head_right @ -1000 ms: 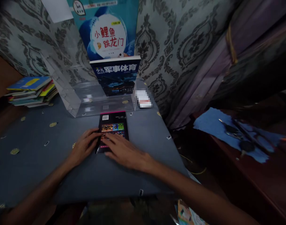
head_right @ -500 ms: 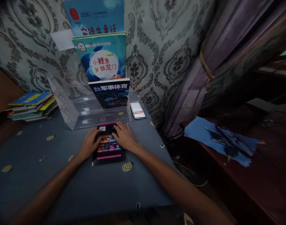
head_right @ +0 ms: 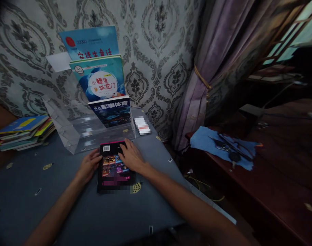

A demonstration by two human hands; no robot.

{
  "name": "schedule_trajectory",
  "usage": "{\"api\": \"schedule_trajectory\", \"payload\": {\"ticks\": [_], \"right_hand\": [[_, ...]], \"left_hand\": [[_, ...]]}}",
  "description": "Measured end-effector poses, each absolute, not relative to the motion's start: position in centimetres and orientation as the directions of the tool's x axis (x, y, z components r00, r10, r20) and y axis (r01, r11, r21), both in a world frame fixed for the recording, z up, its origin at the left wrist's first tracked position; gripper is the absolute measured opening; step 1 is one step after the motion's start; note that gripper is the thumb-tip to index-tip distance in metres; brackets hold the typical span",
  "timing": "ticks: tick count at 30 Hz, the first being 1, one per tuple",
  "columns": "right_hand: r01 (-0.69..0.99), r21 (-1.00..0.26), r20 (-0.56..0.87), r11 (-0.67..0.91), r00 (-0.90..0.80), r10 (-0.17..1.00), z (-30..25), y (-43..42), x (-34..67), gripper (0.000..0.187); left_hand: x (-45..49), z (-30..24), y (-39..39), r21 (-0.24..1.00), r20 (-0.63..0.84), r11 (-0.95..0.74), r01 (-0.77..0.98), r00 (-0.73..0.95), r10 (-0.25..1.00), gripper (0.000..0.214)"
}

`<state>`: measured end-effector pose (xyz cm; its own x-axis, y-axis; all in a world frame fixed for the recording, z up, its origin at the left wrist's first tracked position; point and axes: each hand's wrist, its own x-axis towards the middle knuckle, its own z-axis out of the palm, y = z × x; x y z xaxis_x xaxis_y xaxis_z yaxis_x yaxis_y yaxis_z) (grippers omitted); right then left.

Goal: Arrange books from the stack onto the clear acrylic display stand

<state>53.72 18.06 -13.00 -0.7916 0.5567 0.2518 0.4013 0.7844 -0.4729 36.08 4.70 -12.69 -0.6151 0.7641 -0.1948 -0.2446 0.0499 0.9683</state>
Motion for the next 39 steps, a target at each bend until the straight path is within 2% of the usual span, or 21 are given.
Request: {"api": "schedule_trajectory", "payload": {"ticks": [4,7,9,11,14,16,20,24,28,31,34,39], "right_hand": [[0.425,-0.508,0.236,0.749,-0.768,0.595,-12.7,18.0,54.3,0.051],[0.371,-0.652,0.249,0.662,-0.72,0.648,-12.8,18.4,54.5,0.064],[0.261,-0.826,0.213,0.5,-0.677,0.704,-13.1,18.8,54.4,0.07],[0.086,-0.966,0.115,0.242,-0.697,0.708,-13.4,19.1,54.2,0.064],[-0.136,-0.985,0.036,-0.107,-0.764,0.644,-13.6,19.2,54.0,0.05],[-0.214,-0.953,0.025,-0.212,-0.756,0.654,-13.4,19.1,54.0,0.049],[-0.25,-0.925,0.002,-0.286,-0.756,0.655,-12.8,19.0,54.4,0.047],[-0.255,-0.922,0.026,-0.292,-0.793,0.608,-12.7,19.2,54.5,0.044],[-0.294,-0.881,0.048,-0.371,-0.835,0.547,-12.9,19.3,54.3,0.053],[-0.314,-0.869,0.054,-0.381,-0.827,0.559,-13.2,19.4,54.2,0.048],[-0.307,-0.882,0.032,-0.358,-0.796,0.605,-13.3,19.7,54.2,0.04],[-0.274,-0.867,0.005,-0.416,-0.84,0.542,-12.9,20.5,54.9,0.038]], "left_hand": [[36.7,-11.7,4.2,0.946,-0.228,0.093,-0.309,-0.437,0.87,0.05],[37.0,-11.0,4.1,0.949,-0.184,0.037,-0.312,-0.455,0.871,0.051],[37.0,-10.5,4.1,0.952,-0.138,-0.023,-0.305,-0.495,0.858,0.054],[37.1,-9.9,4.0,0.955,-0.097,-0.073,-0.288,-0.533,0.841,0.055],[37.3,-8.9,3.5,0.958,-0.097,-0.047,-0.282,-0.474,0.875,0.058],[37.6,-8.5,3.1,0.96,-0.139,0.033,-0.279,-0.367,0.92,0.065],[37.5,-8.0,2.6,0.975,-0.161,0.112,-0.193,-0.264,0.951,0.076],[36.3,-6.9,3.1,0.999,-0.018,0.026,0.023,-0.313,0.95,0.074],[35.5,-4.6,3.7,0.949,0.128,-0.031,0.312,-0.295,0.947,0.069],[36.1,-2.8,3.6,0.814,0.294,-0.125,0.567,-0.217,0.931,0.058],[37.2,-1.5,3.1,0.631,0.359,-0.145,0.762,-0.12,0.926,0.049],[38.7,-0.9,1.8,0.443,0.399,-0.253,0.86,0.064,0.915,0.037]]}}
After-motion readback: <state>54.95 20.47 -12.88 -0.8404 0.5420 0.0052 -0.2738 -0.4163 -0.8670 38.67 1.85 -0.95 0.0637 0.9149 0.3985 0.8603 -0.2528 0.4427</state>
